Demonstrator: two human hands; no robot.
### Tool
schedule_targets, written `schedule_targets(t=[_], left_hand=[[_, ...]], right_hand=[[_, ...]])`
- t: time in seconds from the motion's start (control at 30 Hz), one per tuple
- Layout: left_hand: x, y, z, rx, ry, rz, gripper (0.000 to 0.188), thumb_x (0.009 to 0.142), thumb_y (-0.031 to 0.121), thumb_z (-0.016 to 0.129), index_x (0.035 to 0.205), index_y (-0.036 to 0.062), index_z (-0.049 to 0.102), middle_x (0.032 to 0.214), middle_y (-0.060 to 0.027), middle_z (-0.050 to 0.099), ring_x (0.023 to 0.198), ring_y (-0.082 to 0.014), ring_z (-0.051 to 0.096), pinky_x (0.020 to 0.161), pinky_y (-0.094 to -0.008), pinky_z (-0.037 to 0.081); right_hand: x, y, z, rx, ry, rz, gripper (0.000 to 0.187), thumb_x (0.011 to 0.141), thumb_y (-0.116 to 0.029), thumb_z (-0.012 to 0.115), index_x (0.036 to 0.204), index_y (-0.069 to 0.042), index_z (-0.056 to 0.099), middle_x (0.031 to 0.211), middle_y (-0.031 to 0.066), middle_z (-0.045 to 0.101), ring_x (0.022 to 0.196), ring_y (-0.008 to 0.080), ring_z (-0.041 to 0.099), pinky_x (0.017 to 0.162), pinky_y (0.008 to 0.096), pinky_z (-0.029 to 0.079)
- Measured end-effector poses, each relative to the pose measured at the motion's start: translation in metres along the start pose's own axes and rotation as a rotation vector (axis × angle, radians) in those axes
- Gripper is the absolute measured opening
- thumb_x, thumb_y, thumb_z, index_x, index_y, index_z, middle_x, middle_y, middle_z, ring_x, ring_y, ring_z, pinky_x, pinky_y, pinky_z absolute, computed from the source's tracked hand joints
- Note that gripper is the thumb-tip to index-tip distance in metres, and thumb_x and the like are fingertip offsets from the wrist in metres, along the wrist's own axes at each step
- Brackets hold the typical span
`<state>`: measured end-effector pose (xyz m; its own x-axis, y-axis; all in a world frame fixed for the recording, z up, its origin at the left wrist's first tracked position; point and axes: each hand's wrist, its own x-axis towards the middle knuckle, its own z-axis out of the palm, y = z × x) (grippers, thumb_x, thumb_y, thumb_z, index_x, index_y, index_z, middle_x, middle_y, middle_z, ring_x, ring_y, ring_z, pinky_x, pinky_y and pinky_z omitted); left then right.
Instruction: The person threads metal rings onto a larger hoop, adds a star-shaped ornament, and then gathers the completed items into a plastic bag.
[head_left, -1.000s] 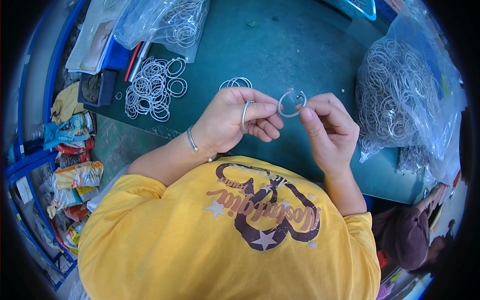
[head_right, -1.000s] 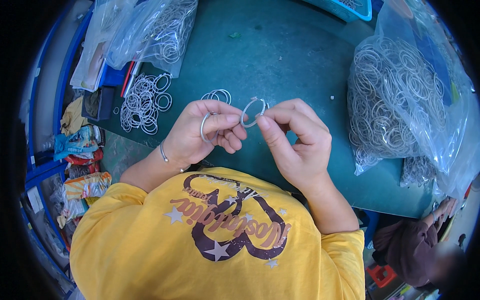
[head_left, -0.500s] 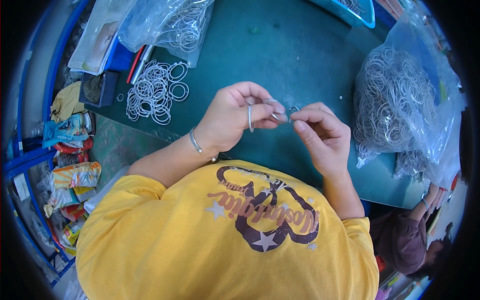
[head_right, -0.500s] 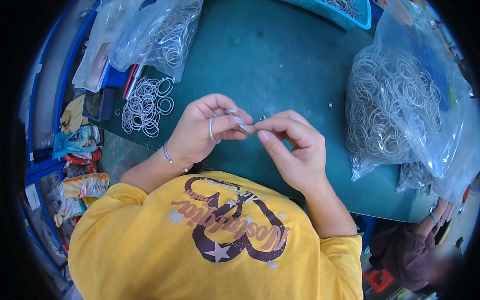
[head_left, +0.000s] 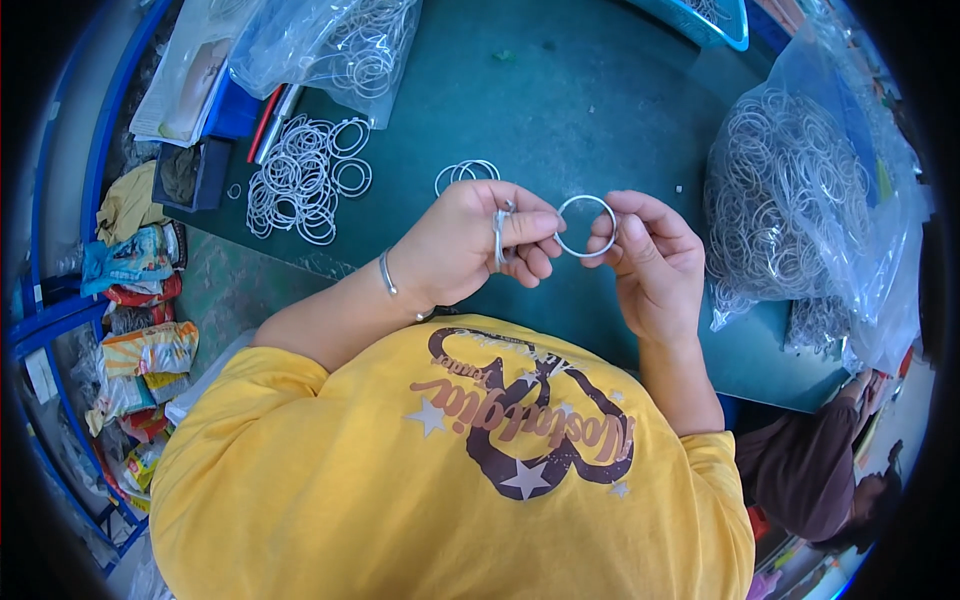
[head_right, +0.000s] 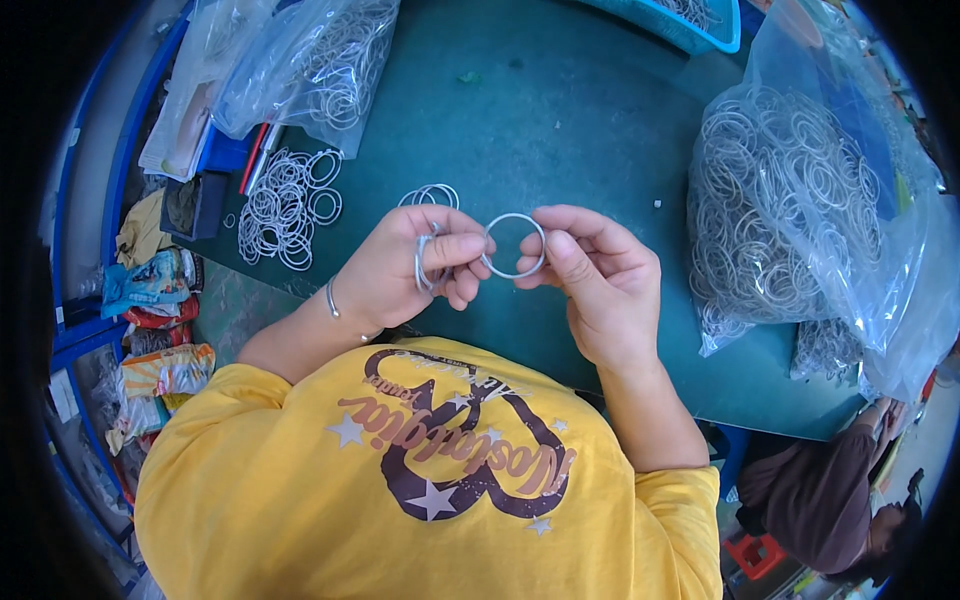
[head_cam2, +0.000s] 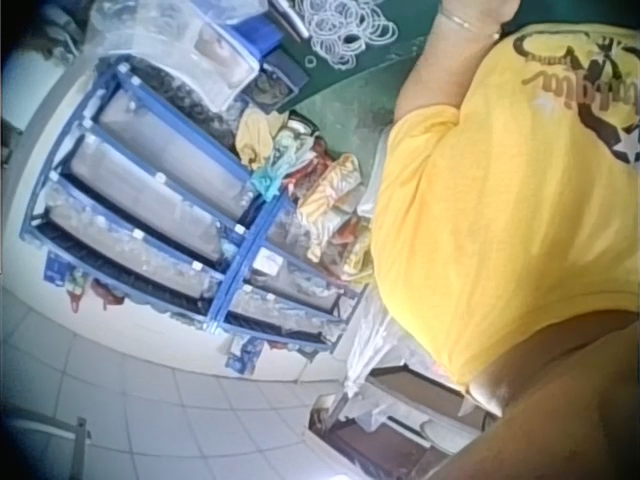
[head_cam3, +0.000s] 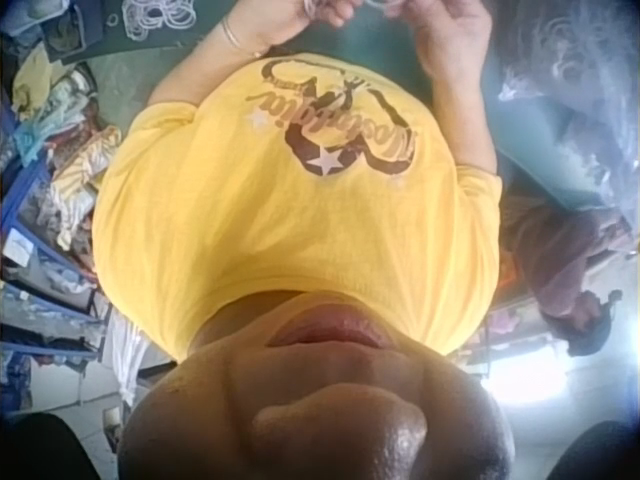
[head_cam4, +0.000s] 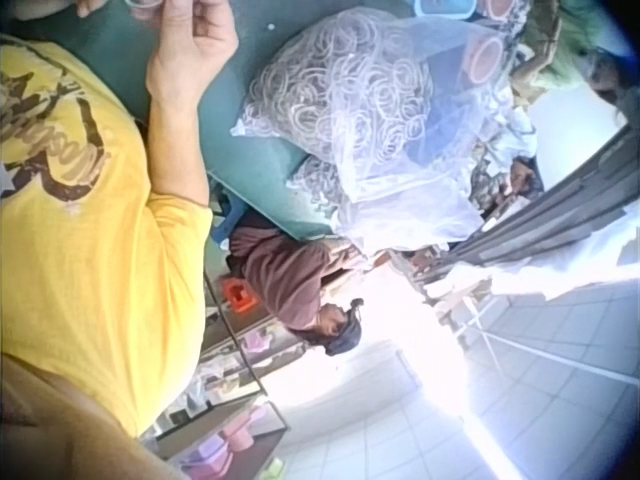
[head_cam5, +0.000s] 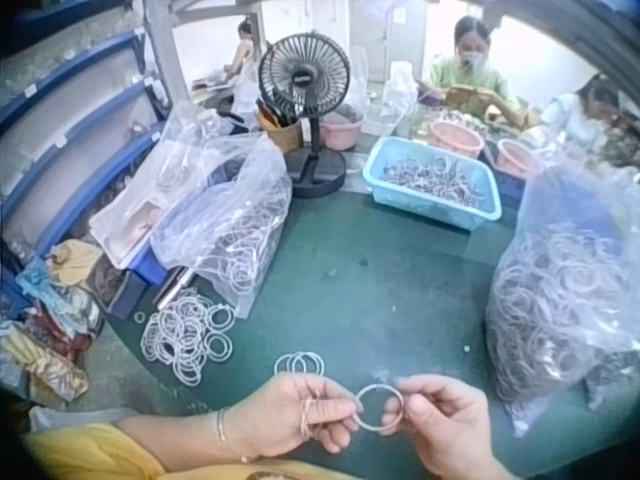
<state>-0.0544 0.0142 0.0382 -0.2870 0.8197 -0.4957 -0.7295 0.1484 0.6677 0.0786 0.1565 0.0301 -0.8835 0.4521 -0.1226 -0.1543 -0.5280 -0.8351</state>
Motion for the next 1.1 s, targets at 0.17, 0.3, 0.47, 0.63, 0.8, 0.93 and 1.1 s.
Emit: schedule_targets(t=[0.17, 0.3, 0.47, 0.63, 0.8, 0.93, 1.1], left_hand=[[0.002, 0.003, -0.009, -0.193, -0.095, -0.129, 0.016, 0.086, 0.014, 0.059, 0.085, -0.0016, 0.061, 0.072, -0.0084, 0.062, 0.055, -0.0129, 0.059, 0.045, -0.0204, 0.046], [0.002, 0.004, -0.013, -0.260, -0.200, -0.152, 0.016, 0.086, 0.013, 0.057, 0.082, -0.0023, 0.061, 0.069, -0.0080, 0.062, 0.054, -0.0135, 0.059, 0.045, -0.0205, 0.045], [-0.011, 0.007, 0.004, 0.166, -0.021, 0.128, 0.010, 0.085, 0.006, 0.059, 0.084, -0.0035, 0.062, 0.069, -0.0077, 0.060, 0.058, -0.0128, 0.060, 0.049, -0.0203, 0.046], [-0.012, 0.002, 0.006, 0.471, 0.011, 0.480, 0.008, 0.081, -0.006, 0.059, 0.087, -0.0055, 0.063, 0.077, -0.0093, 0.059, 0.062, -0.0124, 0.061, 0.054, -0.0206, 0.049], [-0.012, 0.001, 0.005, 0.484, 0.006, 0.509, 0.008, 0.081, -0.006, 0.059, 0.087, -0.0053, 0.064, 0.079, -0.0096, 0.059, 0.063, -0.0121, 0.061, 0.054, -0.0201, 0.049], [-0.012, -0.001, 0.002, 0.509, -0.023, 0.607, 0.009, 0.080, -0.007, 0.059, 0.088, -0.0051, 0.064, 0.082, -0.0103, 0.059, 0.063, -0.0125, 0.062, 0.055, -0.0199, 0.049], [-0.015, 0.000, 0.003, 0.458, -0.033, 0.616, 0.011, 0.079, -0.007, 0.061, 0.089, -0.0046, 0.064, 0.084, -0.0106, 0.060, 0.065, -0.0128, 0.062, 0.055, -0.0199, 0.049]], right_hand=[[0.000, 0.002, -0.001, -0.069, 0.007, 0.000, 0.023, 0.087, -0.006, 0.058, 0.108, 0.004, 0.059, 0.089, 0.0131, 0.065, 0.075, 0.0167, 0.064, 0.066, 0.0268, 0.055], [0.000, 0.004, -0.001, -0.065, -0.006, 0.036, 0.022, 0.087, -0.007, 0.060, 0.106, 0.004, 0.060, 0.086, 0.0119, 0.065, 0.071, 0.0152, 0.063, 0.062, 0.0244, 0.053], [0.000, 0.007, -0.008, -0.062, -0.016, 0.081, 0.017, 0.086, -0.005, 0.060, 0.100, 0.003, 0.061, 0.083, 0.0100, 0.064, 0.068, 0.0124, 0.060, 0.056, 0.0217, 0.048], [0.001, 0.004, -0.008, -0.207, -0.098, -0.207, 0.010, 0.082, 0.004, 0.060, 0.092, 0.004, 0.062, 0.087, 0.0104, 0.058, 0.068, 0.0127, 0.057, 0.057, 0.0212, 0.047], [-0.001, 0.004, -0.009, -0.283, -0.144, -0.302, 0.010, 0.081, 0.007, 0.061, 0.091, 0.005, 0.062, 0.089, 0.0120, 0.057, 0.068, 0.0141, 0.058, 0.058, 0.0219, 0.049], [0.001, 0.005, -0.010, -0.243, -0.163, -0.288, 0.009, 0.081, 0.007, 0.060, 0.090, 0.005, 0.061, 0.089, 0.0125, 0.056, 0.069, 0.0158, 0.060, 0.061, 0.0239, 0.051], [0.002, 0.012, -0.014, -0.072, -0.156, -0.200, 0.007, 0.082, 0.006, 0.060, 0.089, 0.005, 0.061, 0.090, 0.0131, 0.056, 0.072, 0.0181, 0.063, 0.064, 0.0266, 0.054]])
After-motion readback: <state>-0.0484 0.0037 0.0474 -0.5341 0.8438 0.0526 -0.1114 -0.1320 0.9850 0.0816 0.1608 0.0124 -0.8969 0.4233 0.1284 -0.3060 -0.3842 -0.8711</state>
